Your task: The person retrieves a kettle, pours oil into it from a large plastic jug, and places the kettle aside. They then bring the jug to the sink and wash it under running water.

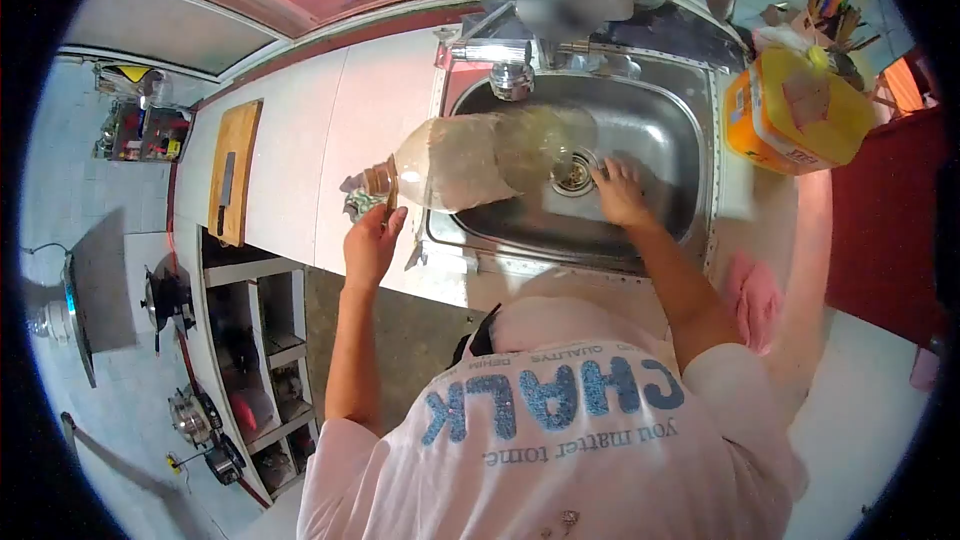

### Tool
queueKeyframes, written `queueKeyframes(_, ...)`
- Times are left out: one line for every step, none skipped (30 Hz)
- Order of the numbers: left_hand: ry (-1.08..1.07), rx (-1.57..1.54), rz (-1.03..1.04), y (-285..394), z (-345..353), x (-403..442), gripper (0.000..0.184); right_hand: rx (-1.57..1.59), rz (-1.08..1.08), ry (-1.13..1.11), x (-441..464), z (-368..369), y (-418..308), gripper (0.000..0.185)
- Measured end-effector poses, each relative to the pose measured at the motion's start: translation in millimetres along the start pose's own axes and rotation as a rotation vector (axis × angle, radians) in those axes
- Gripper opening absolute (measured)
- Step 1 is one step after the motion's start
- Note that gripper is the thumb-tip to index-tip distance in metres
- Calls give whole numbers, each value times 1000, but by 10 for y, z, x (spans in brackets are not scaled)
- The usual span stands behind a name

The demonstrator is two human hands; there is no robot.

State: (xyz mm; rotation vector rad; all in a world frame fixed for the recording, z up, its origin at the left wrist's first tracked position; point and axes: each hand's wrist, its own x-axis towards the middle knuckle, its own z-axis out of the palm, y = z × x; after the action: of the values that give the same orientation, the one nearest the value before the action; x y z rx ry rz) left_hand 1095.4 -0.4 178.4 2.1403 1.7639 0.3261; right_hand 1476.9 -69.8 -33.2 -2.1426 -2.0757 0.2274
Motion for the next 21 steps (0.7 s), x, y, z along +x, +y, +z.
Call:
queueKeyframes(6,-50,10,-90,91,-6,24,-117,-31,-60,-63,148,87,44)
queueKeyframes(10,-102,22,-145,165,-17,24,-58,16,-71,-81,357,185,44)
queueKeyframes(15,-157,35,-207,261,-21,23,-2,65,-79,-88,569,285,43)
queueKeyframes(-1,-300,49,-232,341,-15,21,50,115,-85,-74,608,342,43)
queueKeyframes(-11,-316,40,-253,425,-25,19,10,133,-48,-70,638,412,36)
queueKeyframes(-123,-278,-28,-103,395,-20,15,-30,152,-12,-61,583,445,30)
queueKeyframes(-234,-239,-91,44,374,-7,12,-70,172,26,-40,525,487,26)
queueKeyframes(-181,-436,-54,-4,543,-34,20,154,322,74,-15,443,559,25)
queueKeyframes(-230,-587,-68,-66,794,-26,20,369,468,132,42,196,653,25)
queueKeyframes(-201,-631,-34,-78,907,-12,20,594,605,186,97,68,708,25)
queueKeyframes(-211,-623,-42,-124,977,-21,20,739,616,281,143,76,798,24)
queueKeyframes(-220,-615,-50,-97,995,-23,21,884,624,376,165,178,940,24)
queueKeyframes(-267,-556,-99,65,846,-27,21,1029,627,471,160,76,939,24)
queueKeyframes(-312,-496,-147,166,770,-32,22,1195,599,566,137,-30,938,22)
queueKeyframes(-344,-564,-192,153,784,-44,22,1280,662,519,141,-180,946,22)
queueKeyframes(-373,-631,-237,117,789,-51,23,1366,723,469,167,-294,958,22)
queueKeyframes(-401,-697,-282,95,795,-48,24,1452,782,417,205,-408,965,22)
queueKeyframes(-413,-675,-288,125,753,-43,25,1481,715,457,263,-557,890,21)
queueKeyframes(-386,-664,-242,126,752,-42,25,1449,688,449,343,-632,867,22)
queueKeyframes(-360,-651,-198,126,756,-43,25,1417,662,439,463,-714,855,24)
queueKeyframes(-333,-639,-154,125,764,-43,25,1385,637,429,593,-787,835,26)
